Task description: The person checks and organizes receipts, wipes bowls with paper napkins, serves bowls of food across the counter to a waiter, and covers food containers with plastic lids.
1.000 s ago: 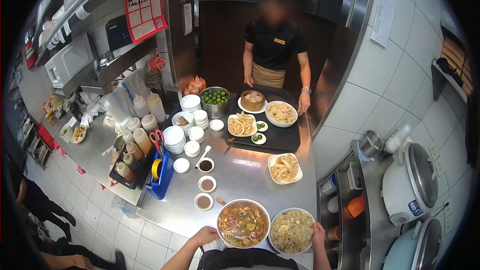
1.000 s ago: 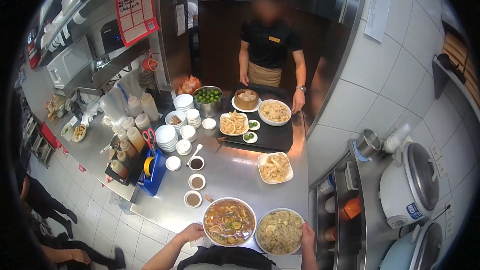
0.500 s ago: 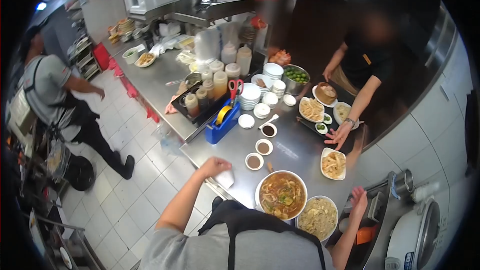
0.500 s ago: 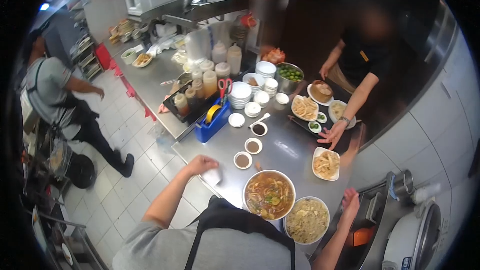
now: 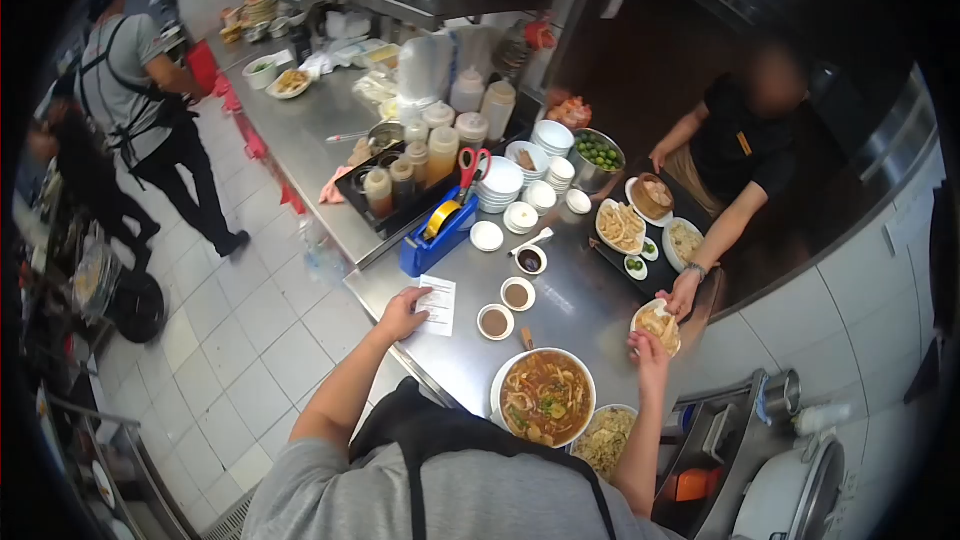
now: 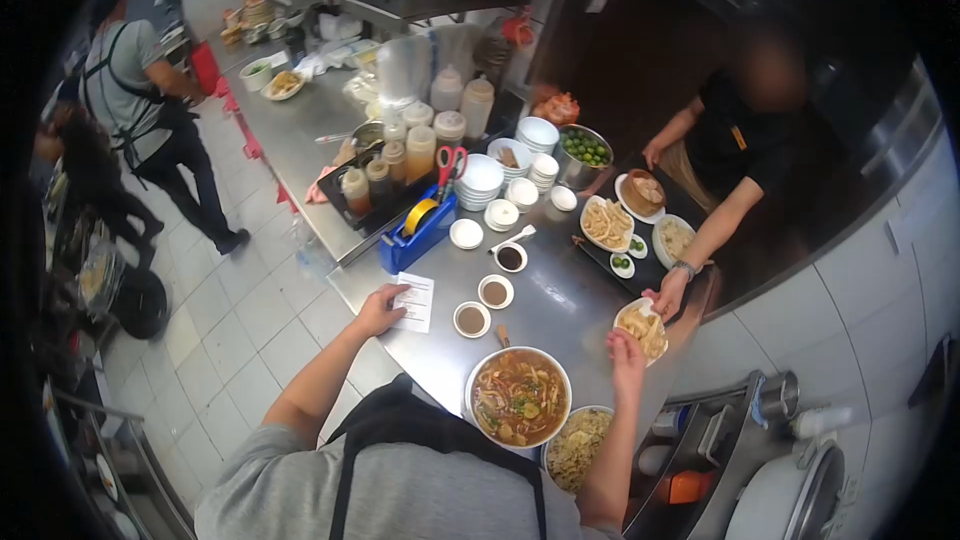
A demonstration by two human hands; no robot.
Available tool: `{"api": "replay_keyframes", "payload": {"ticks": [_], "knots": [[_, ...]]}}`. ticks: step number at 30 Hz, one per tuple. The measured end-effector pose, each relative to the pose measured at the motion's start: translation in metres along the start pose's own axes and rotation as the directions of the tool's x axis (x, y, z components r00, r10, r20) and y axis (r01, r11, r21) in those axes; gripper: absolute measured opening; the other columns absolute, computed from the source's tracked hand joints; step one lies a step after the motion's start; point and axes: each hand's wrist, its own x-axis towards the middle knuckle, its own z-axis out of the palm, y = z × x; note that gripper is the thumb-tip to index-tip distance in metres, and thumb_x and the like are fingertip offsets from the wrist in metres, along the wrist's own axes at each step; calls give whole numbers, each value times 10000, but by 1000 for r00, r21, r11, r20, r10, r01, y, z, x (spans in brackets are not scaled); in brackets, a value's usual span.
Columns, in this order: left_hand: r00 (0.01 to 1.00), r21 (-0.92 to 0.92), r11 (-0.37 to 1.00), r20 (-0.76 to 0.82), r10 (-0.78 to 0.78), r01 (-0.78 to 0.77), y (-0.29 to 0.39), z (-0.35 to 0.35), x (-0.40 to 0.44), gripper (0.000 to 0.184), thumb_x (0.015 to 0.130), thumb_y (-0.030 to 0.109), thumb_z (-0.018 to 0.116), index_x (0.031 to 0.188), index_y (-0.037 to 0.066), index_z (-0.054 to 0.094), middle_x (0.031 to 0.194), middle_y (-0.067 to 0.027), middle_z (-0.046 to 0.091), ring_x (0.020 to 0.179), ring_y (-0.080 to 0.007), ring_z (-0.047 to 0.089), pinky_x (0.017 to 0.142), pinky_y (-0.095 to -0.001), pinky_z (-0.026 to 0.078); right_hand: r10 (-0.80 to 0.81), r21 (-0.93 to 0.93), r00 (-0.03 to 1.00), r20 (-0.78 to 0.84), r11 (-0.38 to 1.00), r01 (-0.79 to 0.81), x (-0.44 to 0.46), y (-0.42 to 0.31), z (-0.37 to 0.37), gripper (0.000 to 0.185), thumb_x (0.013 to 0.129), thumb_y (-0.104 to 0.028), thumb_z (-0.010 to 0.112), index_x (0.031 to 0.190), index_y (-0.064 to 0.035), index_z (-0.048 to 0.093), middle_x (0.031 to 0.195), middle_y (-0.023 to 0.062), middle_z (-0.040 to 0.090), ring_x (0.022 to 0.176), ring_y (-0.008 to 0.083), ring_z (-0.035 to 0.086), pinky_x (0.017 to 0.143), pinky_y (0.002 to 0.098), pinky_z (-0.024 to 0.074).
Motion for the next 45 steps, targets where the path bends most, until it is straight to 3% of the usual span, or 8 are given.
{"api": "replay_keyframes", "payload": {"ticks": [5,10,19,29,32,35,42,45], "knots": [[995,-57,998,98,-7,13,-3,-6,5,457,667,53,632,1123,82,607,897,-74,583,663,-163,526,614,-274,440,-18,68,996,86,998,12,-12,-29,54,243,911,-156,537,1090,2,583,984,69,632,911,125,588,778,245,454],[861,-368,877,499,-94,308,-11,-36,22,311,774,10,577,1068,76,653,910,34,595,694,-37,481,621,-189,401,-126,132,915,383,988,81,-14,-101,147,255,900,-143,542,1109,-1,573,1029,72,628,926,141,586,805,285,462],[700,-471,820,703,126,325,-2,-158,61,236,857,11,514,1047,35,650,1081,-26,610,902,-92,557,802,-230,436,-427,124,249,870,676,726,43,-259,393,228,816,-136,553,1009,-18,582,948,161,583,895,329,573,763,401,451],[976,-737,647,209,-59,197,-22,-314,45,502,766,-60,509,1262,16,498,1206,-53,560,842,-62,579,695,-204,478,43,-259,258,965,24,965,121,-217,616,204,781,-179,549,923,-79,656,958,151,641,899,323,614,772,443,464],[988,-768,622,122,-97,156,-25,-327,30,583,778,-49,489,1347,24,387,1008,-54,607,807,-63,573,726,-222,483,153,-317,302,941,86,944,127,-193,637,221,804,-193,515,892,-55,663,963,170,643,908,326,615,787,434,461],[981,-721,665,131,-144,194,-17,-329,14,642,747,-52,479,1370,5,334,1150,-122,559,842,-92,592,706,-264,522,285,-29,-21,958,169,985,157,-159,653,263,833,-206,474,876,-28,663,954,186,642,908,336,610,796,416,462],[991,-772,625,53,-121,118,14,-347,-7,669,732,-114,440,1379,8,315,1330,-136,414,925,-176,618,760,-280,521,326,-76,24,945,147,986,138,-191,643,288,842,-200,467,934,4,649,970,210,631,904,346,609,795,409,462],[995,-795,602,30,-95,81,7,-361,-2,680,721,-139,424,1377,0,313,1354,-134,393,989,-214,608,762,-289,521,331,-140,17,943,351,926,125,-224,637,316,833,-226,493,1005,1,630,1001,204,628,924,341,606,796,405,462]]}}
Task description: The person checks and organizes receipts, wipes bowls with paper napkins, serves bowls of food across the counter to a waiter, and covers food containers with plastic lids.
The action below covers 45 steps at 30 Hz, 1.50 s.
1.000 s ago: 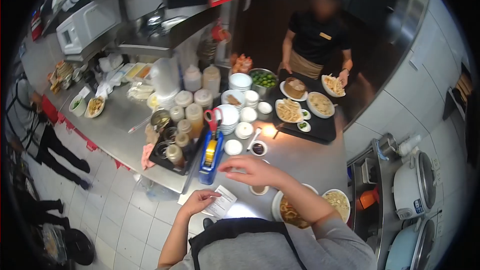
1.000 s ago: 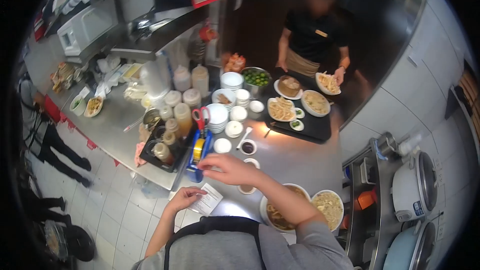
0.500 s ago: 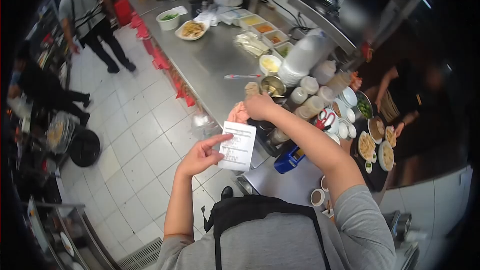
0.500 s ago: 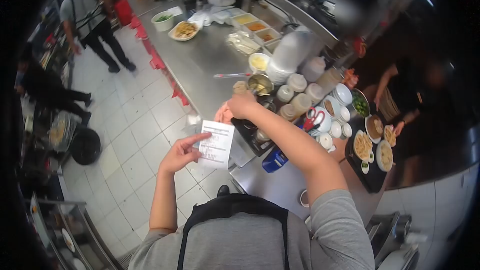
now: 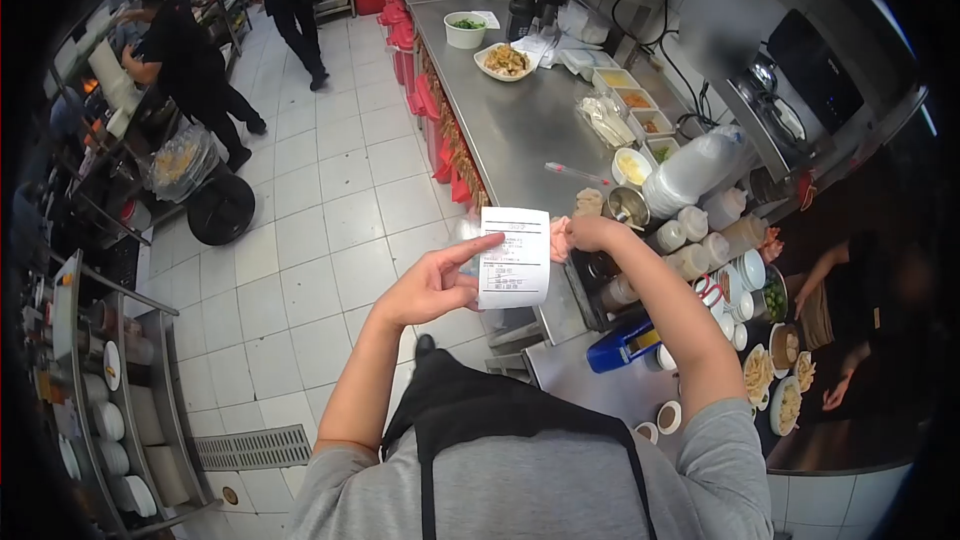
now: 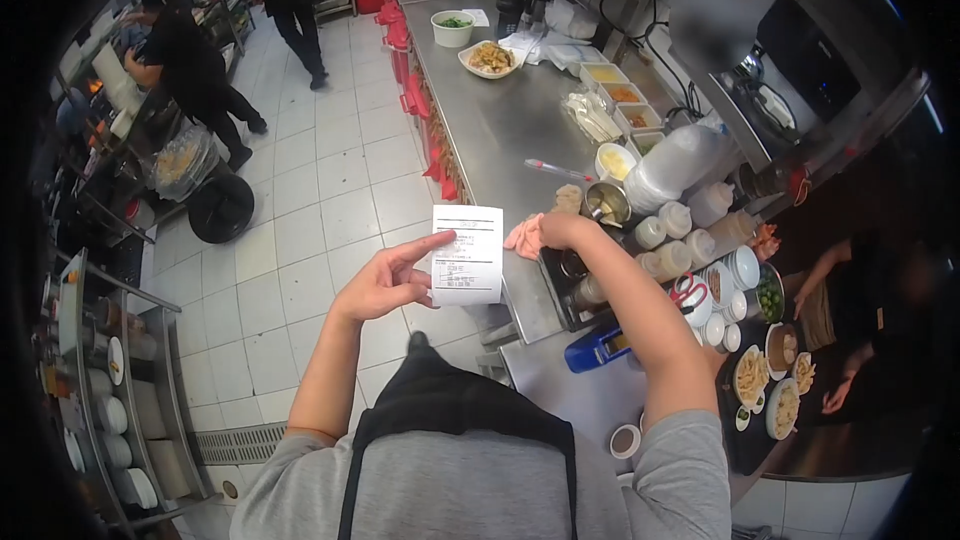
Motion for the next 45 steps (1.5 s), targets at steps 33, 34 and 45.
{"api": "replay_keyframes", "payload": {"ticks": [33,34,45], "knots": [[550,164,575,579,601,-801,273,-84,444,382,761,3,568,1140,36,601,1079,-18,595,628,-3,425,568,-167,372,642,577,-31,-766,666,-473,201,71,19,127,844,-146,484,940,-121,563,1001,86,489,1008,269,464,843,422,358],[508,90,568,576,640,-818,284,-63,464,386,764,9,561,1148,38,596,1108,-35,601,686,-17,485,635,-178,416,638,578,-41,-769,667,-471,202,71,19,125,841,-146,490,939,-120,563,1001,84,489,1006,268,464,842,423,358],[528,-62,680,581,620,-730,346,61,604,444,714,-37,510,1134,54,622,1103,-74,615,891,-102,561,762,-215,446,638,608,-86,-765,672,-424,201,74,18,95,824,-133,533,909,-108,567,966,66,504,980,256,479,831,412,363]]}}
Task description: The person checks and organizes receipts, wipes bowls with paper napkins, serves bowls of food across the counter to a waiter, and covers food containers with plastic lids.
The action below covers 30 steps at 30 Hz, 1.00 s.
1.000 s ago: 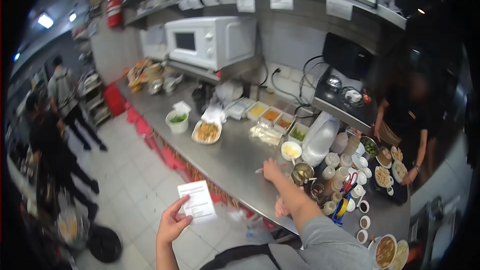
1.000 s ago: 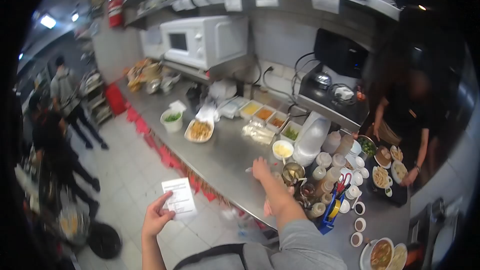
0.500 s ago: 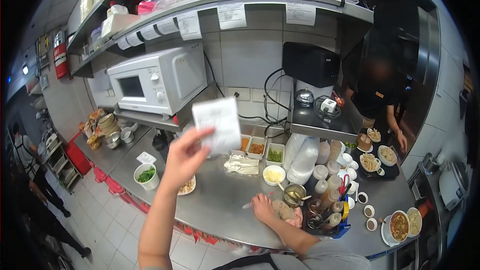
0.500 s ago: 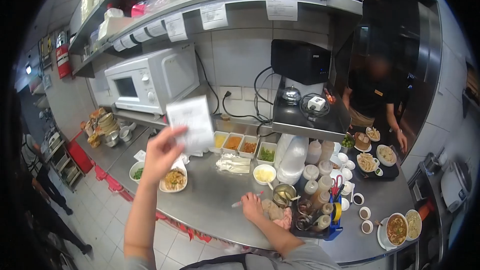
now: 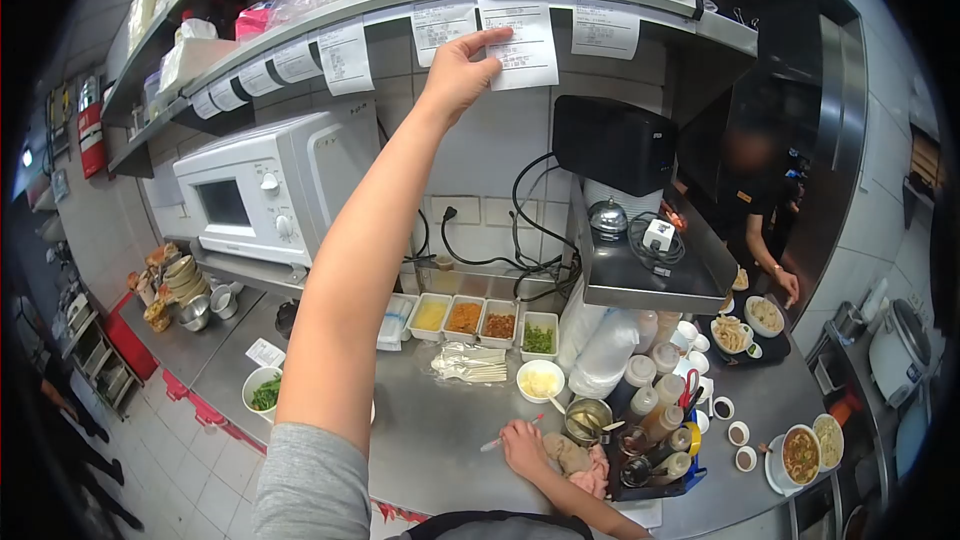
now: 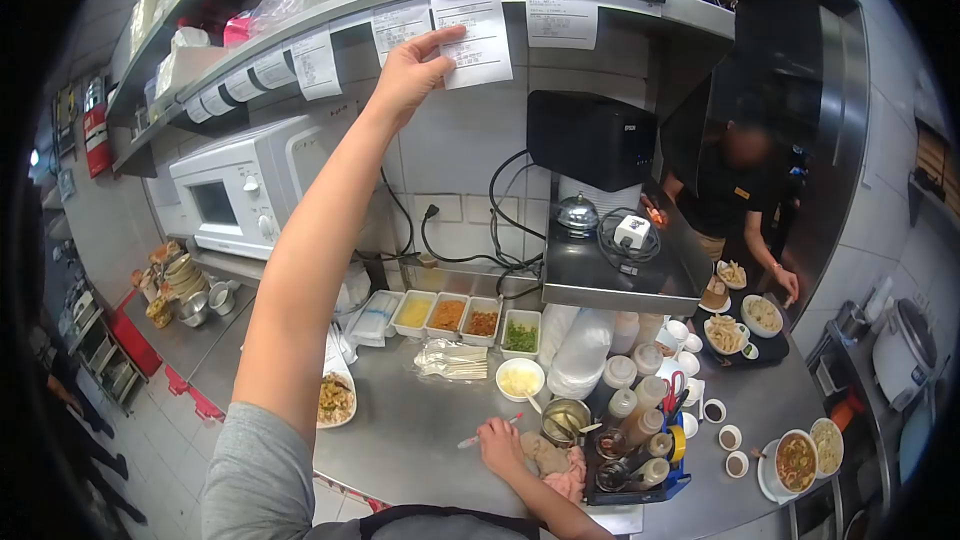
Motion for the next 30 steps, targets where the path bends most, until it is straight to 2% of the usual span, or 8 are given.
{"api": "replay_keyframes", "payload": {"ticks": [9,13,17,22,25,26,29,30], "knots": [[986,-154,983,121,116,-97,4,-9,32,432,738,-46,533,1154,48,606,1130,-87,606,926,-114,569,806,-231,458,65,9,998,18,998,-65,3,-3,-4,146,765,-128,552,906,-109,584,995,75,518,1002,263,485,849,406,373],[961,-69,982,204,185,-174,-8,-15,26,426,795,-15,558,1218,42,550,1180,-67,570,966,-108,554,827,-247,455,71,38,997,2,997,-71,3,-6,-5,184,714,-102,563,895,-104,593,995,73,528,988,275,483,845,396,371],[956,-60,990,257,142,-131,-15,-21,13,421,789,1,566,1208,43,560,1192,-74,571,985,-109,548,848,-235,438,88,39,996,14,995,-88,5,-10,-8,187,717,-107,560,901,-104,594,994,79,528,999,282,482,861,401,374],[945,13,969,226,238,-247,-10,-19,24,424,778,8,550,1201,24,560,1152,-80,587,957,-110,553,831,-235,443,94,25,995,24,995,-95,5,-9,-7,190,719,-115,551,903,-107,597,993,85,529,1011,283,483,868,413,382],[952,-43,974,203,228,-224,3,-13,33,421,777,9,547,1198,20,561,1123,-76,595,920,-106,556,819,-236,445,93,23,996,18,995,-93,6,-11,-7,190,718,-118,547,901,-106,599,989,82,530,1004,282,486,873,412,378],[962,-83,984,212,172,-158,4,-11,34,417,781,11,543,1198,20,561,1100,-72,601,895,-103,557,808,-237,448,89,23,996,11,996,-89,6,-11,-7,183,717,-114,551,893,-105,601,983,80,531,993,281,487,866,407,377],[958,-125,967,161,238,-220,-5,-8,25,412,786,6,535,1197,24,563,1103,-76,603,892,-107,563,820,-241,450,84,21,996,1,996,-84,6,-10,-6,169,714,-104,559,876,-103,604,969,74,533,970,276,491,847,395,376],[964,-102,981,191,182,-165,-13,-9,18,398,804,29,557,1202,24,556,1109,-85,604,916,-121,578,837,-251,451,88,17,996,5,996,-88,6,-9,-5,170,713,-103,559,877,-105,605,967,72,533,969,274,492,843,394,377]]}}
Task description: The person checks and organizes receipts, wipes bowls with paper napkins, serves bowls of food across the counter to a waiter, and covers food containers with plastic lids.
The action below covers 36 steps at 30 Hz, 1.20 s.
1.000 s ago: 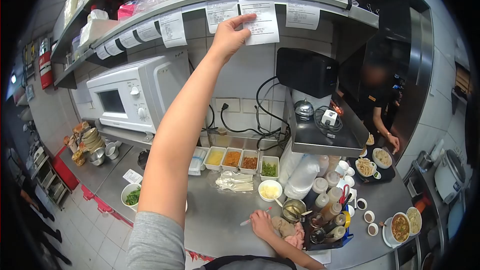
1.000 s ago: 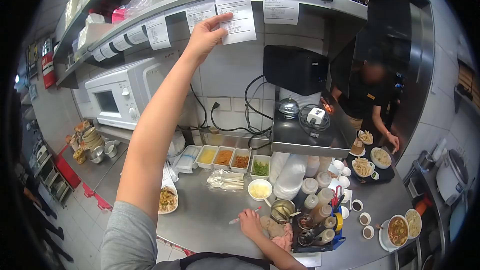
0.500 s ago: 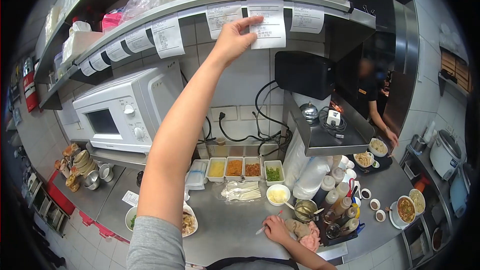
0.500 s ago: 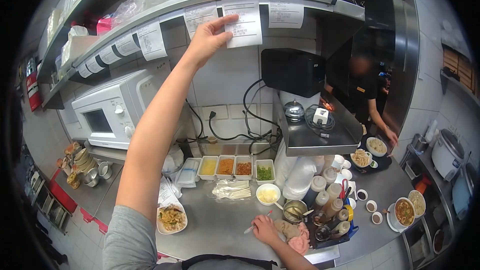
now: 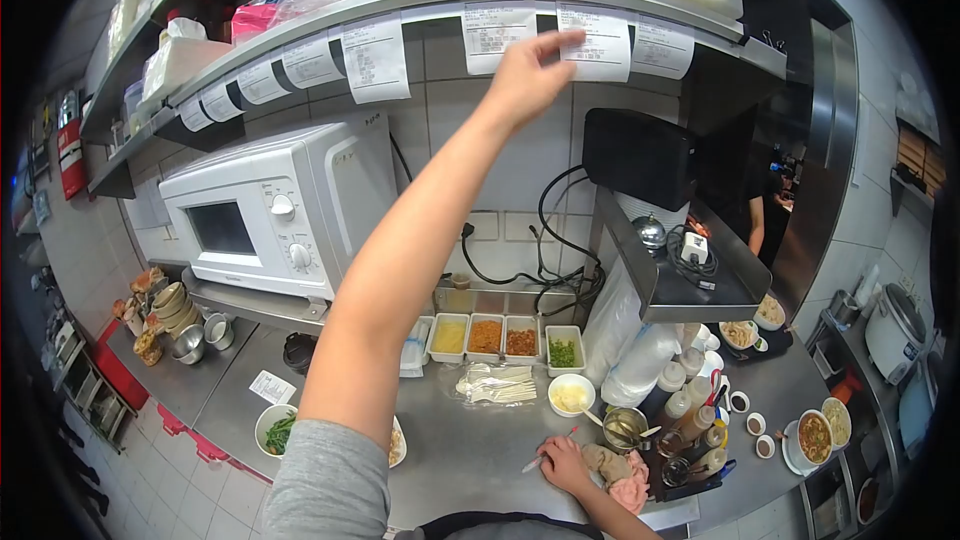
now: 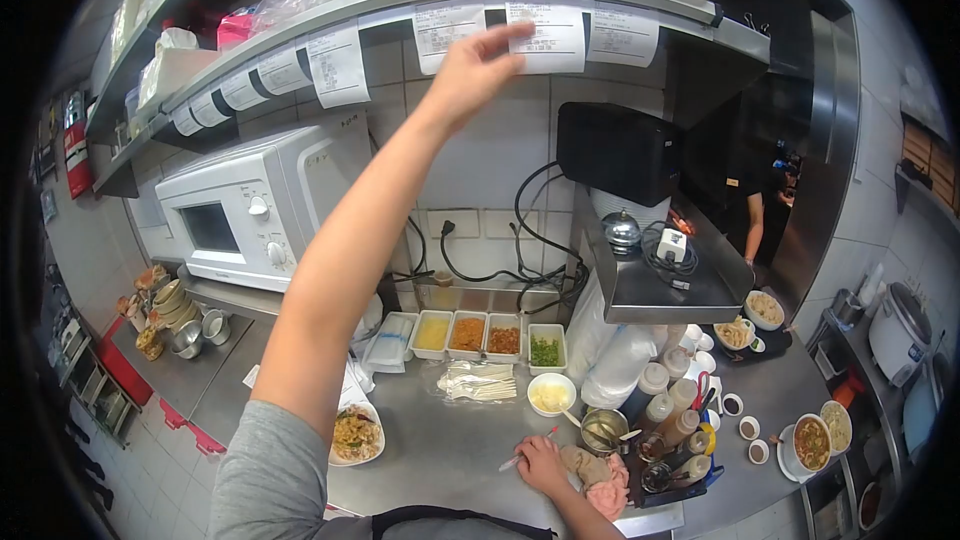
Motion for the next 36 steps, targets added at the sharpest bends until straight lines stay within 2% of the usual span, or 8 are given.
{"api": "replay_keyframes", "payload": {"ticks": [2,4,7,10,13,19,29,36], "knots": [[995,-10,999,95,33,-32,-15,2,-25,380,815,55,590,1193,28,561,1125,-101,602,960,-136,586,863,-267,448,0,-3,1000,2,1000,0,-1,2,1,170,713,-103,561,878,-107,606,963,68,533,967,270,492,836,392,377],[960,164,982,249,-129,89,-36,-7,-51,428,849,185,605,1236,27,510,1160,-110,582,1015,-155,576,873,-281,435,-6,0,1000,-4,1000,6,-1,2,1,168,717,-105,564,880,-110,607,957,64,532,967,267,492,830,391,377],[938,95,934,3,-347,345,-52,-24,-72,524,883,336,558,1286,23,439,1188,-109,558,1026,-164,569,862,-287,424,13,0,999,37,1000,-13,-1,2,-1,169,750,-127,558,912,-124,606,985,59,532,1012,255,486,857,401,367],[918,-569,789,-141,-370,230,-58,-59,-57,635,888,465,505,1315,14,377,1208,-106,535,1014,-175,566,837,-289,417,-12,-15,999,52,1000,13,0,0,-3,146,781,-140,568,922,-144,607,977,49,528,1007,250,485,863,402,360],[897,-579,809,-299,-326,101,-49,-80,-25,563,907,421,506,1187,-66,495,1054,-139,604,912,-161,575,800,-275,436,-15,-40,998,60,999,17,1,-3,-4,136,793,-147,576,923,-158,612,968,40,523,1001,244,481,868,405,354],[895,-209,978,-440,-73,-23,-1,-61,2,352,898,265,573,958,-75,640,885,-77,658,766,-91,560,705,-219,433,-26,-39,999,31,999,28,2,-7,-7,130,789,-143,583,915,-155,614,964,31,522,999,240,474,873,405,347],[934,-433,901,-316,-164,12,-13,-67,-4,343,905,288,556,1013,-31,617,925,-67,653,795,-90,575,722,-208,430,-22,-44,1000,0,999,22,0,-1,-1,148,808,-151,566,951,-115,577,976,58,530,996,264,475,874,414,346],[949,-290,955,-277,-150,66,-4,-67,-12,277,841,111,617,1077,-31,589,956,-68,656,864,-100,598,742,-223,459,22,-16,1000,17,1000,-22,-1,1,-2,185,785,-175,605,924,-71,543,933,105,525,938,317,483,835,430,375]]}}
